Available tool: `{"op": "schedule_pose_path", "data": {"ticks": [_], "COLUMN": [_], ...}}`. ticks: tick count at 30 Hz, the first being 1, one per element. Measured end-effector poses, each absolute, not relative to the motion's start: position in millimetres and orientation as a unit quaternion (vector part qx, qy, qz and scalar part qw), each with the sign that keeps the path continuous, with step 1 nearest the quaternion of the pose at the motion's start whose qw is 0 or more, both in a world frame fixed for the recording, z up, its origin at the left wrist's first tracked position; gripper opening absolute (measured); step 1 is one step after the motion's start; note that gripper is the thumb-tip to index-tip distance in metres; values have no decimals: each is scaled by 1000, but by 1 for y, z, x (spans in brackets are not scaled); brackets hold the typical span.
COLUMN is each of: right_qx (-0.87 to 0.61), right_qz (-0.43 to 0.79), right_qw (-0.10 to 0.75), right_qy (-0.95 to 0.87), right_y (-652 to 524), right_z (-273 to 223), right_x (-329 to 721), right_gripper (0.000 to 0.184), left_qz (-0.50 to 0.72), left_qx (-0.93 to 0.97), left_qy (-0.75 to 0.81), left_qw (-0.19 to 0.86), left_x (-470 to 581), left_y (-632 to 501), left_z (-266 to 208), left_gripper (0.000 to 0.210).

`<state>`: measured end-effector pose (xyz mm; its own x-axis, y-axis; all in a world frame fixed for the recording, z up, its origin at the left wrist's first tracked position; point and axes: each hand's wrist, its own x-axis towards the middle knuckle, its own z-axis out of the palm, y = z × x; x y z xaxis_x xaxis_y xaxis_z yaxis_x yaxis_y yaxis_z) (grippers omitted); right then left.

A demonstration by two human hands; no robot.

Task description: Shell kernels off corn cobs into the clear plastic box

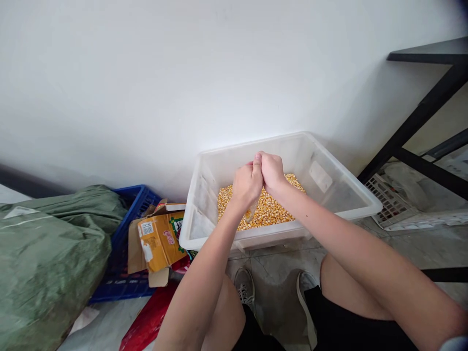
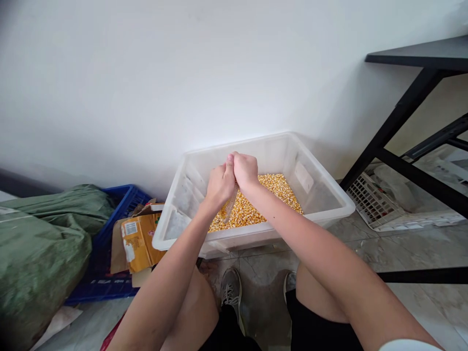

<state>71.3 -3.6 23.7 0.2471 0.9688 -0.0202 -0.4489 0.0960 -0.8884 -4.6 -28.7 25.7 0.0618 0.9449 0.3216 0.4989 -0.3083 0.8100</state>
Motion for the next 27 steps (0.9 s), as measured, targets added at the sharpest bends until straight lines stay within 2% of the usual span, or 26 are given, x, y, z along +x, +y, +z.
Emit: {"op": "schedule_pose_path", "data": {"ticks": [13,23,27], "right_qx": [-382,-369,-380], "right_qz": [526,568,577], "right_qw": [674,660,657], "right_qy": [-352,-326,-303], "right_y": [-15,-10,-1], "right_z": [33,34,30], "right_x": [69,71,75], "right_gripper": [14,18,19], "left_qz": [431,472,452], "left_qx": [711,657,656], "left_qy": [494,497,497], "left_qw": [255,312,343], "left_x": [-14,-13,-13], "left_y": [-22,-18,-7], "left_z": [27,24,17], "left_gripper": [60,60,62]}}
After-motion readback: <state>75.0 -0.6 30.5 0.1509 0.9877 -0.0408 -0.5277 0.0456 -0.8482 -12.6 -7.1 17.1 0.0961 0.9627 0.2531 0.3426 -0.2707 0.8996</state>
